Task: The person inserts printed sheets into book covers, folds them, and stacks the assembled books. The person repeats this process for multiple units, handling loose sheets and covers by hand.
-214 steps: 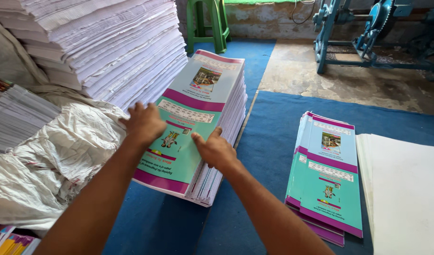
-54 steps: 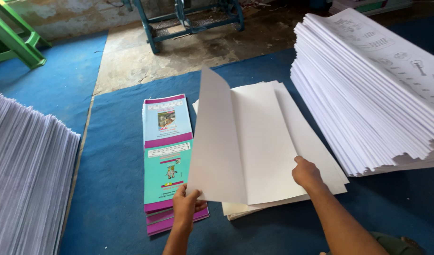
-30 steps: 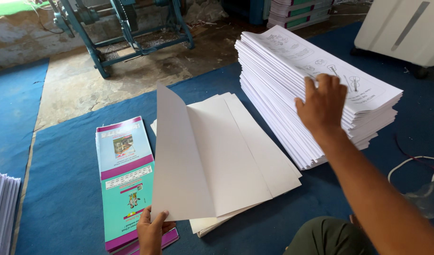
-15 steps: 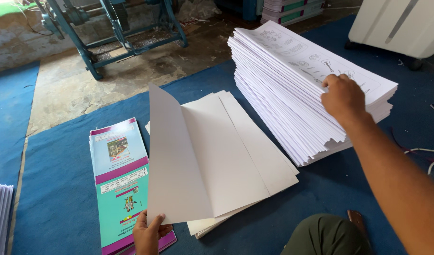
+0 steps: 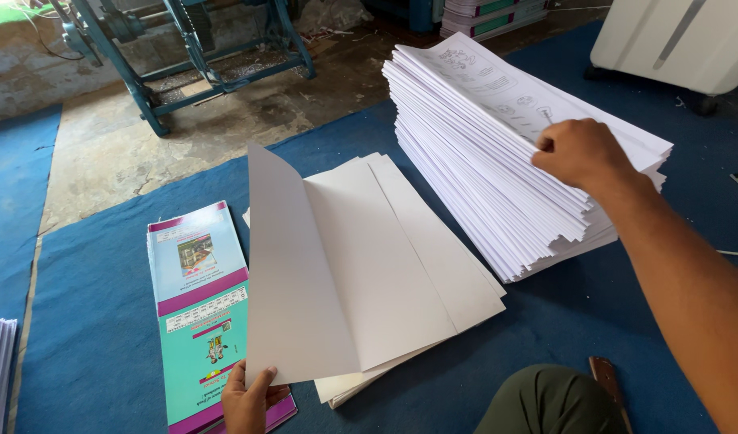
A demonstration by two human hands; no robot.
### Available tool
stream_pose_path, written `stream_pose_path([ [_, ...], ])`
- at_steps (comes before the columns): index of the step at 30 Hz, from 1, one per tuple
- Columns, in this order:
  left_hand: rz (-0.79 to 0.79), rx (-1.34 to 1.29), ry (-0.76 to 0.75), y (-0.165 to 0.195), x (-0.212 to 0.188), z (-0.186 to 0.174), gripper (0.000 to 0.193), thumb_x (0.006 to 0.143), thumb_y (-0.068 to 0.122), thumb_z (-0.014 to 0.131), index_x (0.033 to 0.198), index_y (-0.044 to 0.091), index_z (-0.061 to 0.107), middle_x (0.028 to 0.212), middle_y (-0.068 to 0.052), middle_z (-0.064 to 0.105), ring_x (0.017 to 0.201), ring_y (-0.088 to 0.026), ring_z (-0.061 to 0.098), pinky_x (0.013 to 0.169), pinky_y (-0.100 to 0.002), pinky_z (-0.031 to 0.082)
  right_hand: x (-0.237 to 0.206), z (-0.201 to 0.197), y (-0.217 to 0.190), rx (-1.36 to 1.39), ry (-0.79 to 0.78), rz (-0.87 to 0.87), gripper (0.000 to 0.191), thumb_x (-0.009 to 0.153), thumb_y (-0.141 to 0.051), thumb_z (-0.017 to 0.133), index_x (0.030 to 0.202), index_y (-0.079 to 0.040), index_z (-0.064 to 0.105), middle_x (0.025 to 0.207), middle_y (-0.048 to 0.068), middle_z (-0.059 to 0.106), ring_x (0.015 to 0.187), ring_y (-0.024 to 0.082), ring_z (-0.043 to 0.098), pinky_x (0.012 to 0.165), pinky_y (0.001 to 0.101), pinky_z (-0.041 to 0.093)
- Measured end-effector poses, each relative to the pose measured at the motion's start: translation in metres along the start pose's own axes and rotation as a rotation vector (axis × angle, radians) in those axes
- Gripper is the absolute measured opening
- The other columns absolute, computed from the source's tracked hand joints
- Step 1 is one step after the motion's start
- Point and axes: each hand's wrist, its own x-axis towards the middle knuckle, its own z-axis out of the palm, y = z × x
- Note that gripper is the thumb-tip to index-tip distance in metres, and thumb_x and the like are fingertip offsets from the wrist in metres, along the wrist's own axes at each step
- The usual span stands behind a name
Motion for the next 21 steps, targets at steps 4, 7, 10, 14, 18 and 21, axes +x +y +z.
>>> stream_pose_path([
  [4,0.008,0.01,-0.007,-0.003,0.003,-0.001,0.044,0.088,0.001,0.064,0.131,-0.006,0.055,0.097,-0.024,0.072,0.07,-0.031,0.074,0.062,-0.042,0.065,-0.001,0.004,-0.018,-0.013,0.001,-0.038,0.026,0.082,-0.029,0.078,0.099,-0.01,0.082,0.085,0.012,0.079,0.074,0.023,0.075,0.075,0.0351,0.059],
  [7,0.005,0.009,-0.001,-0.003,0.003,-0.001,0.045,0.087,0.001,0.064,0.131,-0.005,0.055,0.097,-0.023,0.072,0.069,-0.03,0.073,0.062,-0.042,0.065,0.011,0.016,-0.011,0.078,-0.048,0.058,0.03,0.089,-0.04,0.073,0.101,-0.013,0.081,0.083,0.013,0.078,0.07,0.025,0.076,0.073,0.0377,0.058],
  [10,0.022,-0.007,0.0,-0.001,-0.002,-0.002,0.046,0.087,0.001,0.064,0.132,-0.005,0.055,0.097,-0.023,0.072,0.07,-0.029,0.074,0.062,-0.042,0.065,0.026,0.024,0.025,0.126,-0.042,0.152,0.045,0.104,-0.044,0.062,0.097,-0.002,0.078,0.085,0.02,0.076,0.076,0.032,0.076,0.073,0.0437,0.059],
  [14,0.016,-0.003,0.008,0.004,-0.008,0.001,0.046,0.087,0.001,0.064,0.132,-0.006,0.055,0.097,-0.023,0.072,0.07,-0.029,0.074,0.063,-0.041,0.065,0.039,0.037,0.081,-0.057,0.041,0.196,0.069,0.097,-0.061,0.065,0.116,0.005,0.074,0.095,0.029,0.076,0.09,0.039,0.075,0.077,0.0472,0.059],
  [18,0.041,-0.013,0.019,0.008,-0.014,0.005,0.048,0.087,0.002,0.064,0.134,-0.004,0.055,0.096,-0.022,0.072,0.07,-0.028,0.073,0.063,-0.04,0.064,0.042,0.047,0.102,-0.014,-0.04,0.295,0.085,0.092,-0.072,0.061,0.125,0.005,0.071,0.105,0.035,0.073,0.101,0.048,0.073,0.078,0.0537,0.061],
  [21,0.012,-0.001,0.034,0.009,-0.015,0.005,0.048,0.087,0.002,0.063,0.134,-0.005,0.055,0.095,-0.022,0.073,0.071,-0.027,0.074,0.065,-0.039,0.065,0.046,0.051,0.099,0.017,-0.094,0.334,0.092,0.086,-0.076,0.064,0.124,0.007,0.073,0.107,0.038,0.074,0.102,0.051,0.074,0.079,0.0534,0.061],
])
